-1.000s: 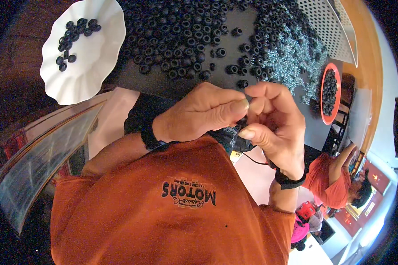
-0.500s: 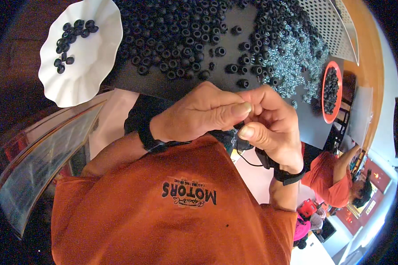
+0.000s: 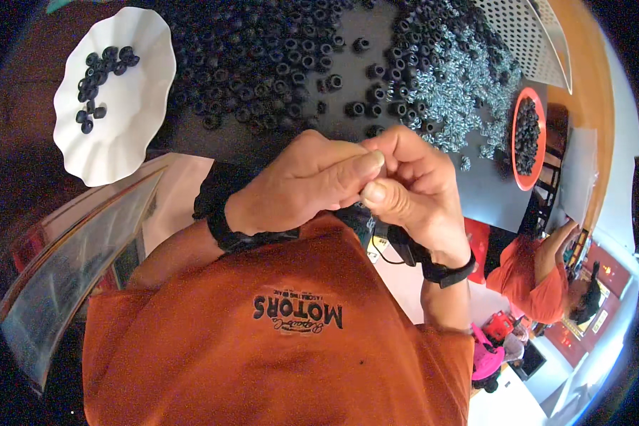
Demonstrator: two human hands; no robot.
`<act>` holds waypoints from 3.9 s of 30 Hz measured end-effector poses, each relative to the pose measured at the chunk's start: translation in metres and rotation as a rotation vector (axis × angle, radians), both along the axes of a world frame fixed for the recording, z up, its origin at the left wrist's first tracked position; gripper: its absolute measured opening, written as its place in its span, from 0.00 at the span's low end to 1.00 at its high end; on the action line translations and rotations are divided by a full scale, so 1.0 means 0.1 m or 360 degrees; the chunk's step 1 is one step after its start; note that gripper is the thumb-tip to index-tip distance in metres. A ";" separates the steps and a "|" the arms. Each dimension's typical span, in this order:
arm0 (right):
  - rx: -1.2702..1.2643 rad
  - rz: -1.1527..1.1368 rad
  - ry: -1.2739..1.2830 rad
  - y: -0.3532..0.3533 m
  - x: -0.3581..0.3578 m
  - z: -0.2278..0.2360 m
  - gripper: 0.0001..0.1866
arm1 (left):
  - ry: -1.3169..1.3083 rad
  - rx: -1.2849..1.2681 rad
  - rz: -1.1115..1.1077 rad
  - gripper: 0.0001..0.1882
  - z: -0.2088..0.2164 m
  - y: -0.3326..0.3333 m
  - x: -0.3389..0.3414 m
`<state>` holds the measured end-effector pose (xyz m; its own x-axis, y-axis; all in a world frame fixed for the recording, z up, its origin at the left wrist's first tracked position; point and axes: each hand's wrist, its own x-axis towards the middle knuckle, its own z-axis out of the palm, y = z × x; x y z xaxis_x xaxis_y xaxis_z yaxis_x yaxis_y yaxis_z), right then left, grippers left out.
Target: Inspecting and sorting small black rubber O-rings at a manual workstation.
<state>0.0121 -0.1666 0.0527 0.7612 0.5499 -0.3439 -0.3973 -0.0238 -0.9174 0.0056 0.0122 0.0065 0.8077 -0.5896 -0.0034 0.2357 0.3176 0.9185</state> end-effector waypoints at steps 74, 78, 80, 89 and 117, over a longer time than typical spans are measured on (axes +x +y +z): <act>-0.1060 -0.0427 -0.1786 0.30 -0.15 0.57 0.05 | -0.0053 -0.0588 0.0316 0.16 0.19 -0.10 -0.01; -0.1021 -0.0280 -0.2077 0.24 -0.09 0.52 0.05 | 0.0000 -0.0675 0.0335 0.15 0.17 -0.08 0.01; -0.0994 -0.0267 -0.2102 0.25 -0.08 0.51 0.05 | 0.0019 -0.0666 0.0336 0.15 0.15 -0.08 0.01; -0.0462 -0.0230 -0.1299 0.07 -0.09 0.35 0.13 | 0.0057 -0.0612 0.0240 0.17 0.16 -0.06 0.00; -0.0635 -0.0226 -0.1636 -0.06 -0.26 0.18 0.13 | 0.0549 -0.0711 -0.0010 0.13 0.00 -0.17 -0.12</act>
<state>-0.0136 -0.1728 0.0704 0.8328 0.4256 0.3540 0.5252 -0.4054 -0.7482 -0.0064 -0.0053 0.0069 0.8006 -0.5990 -0.0159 0.5016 0.6554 0.5646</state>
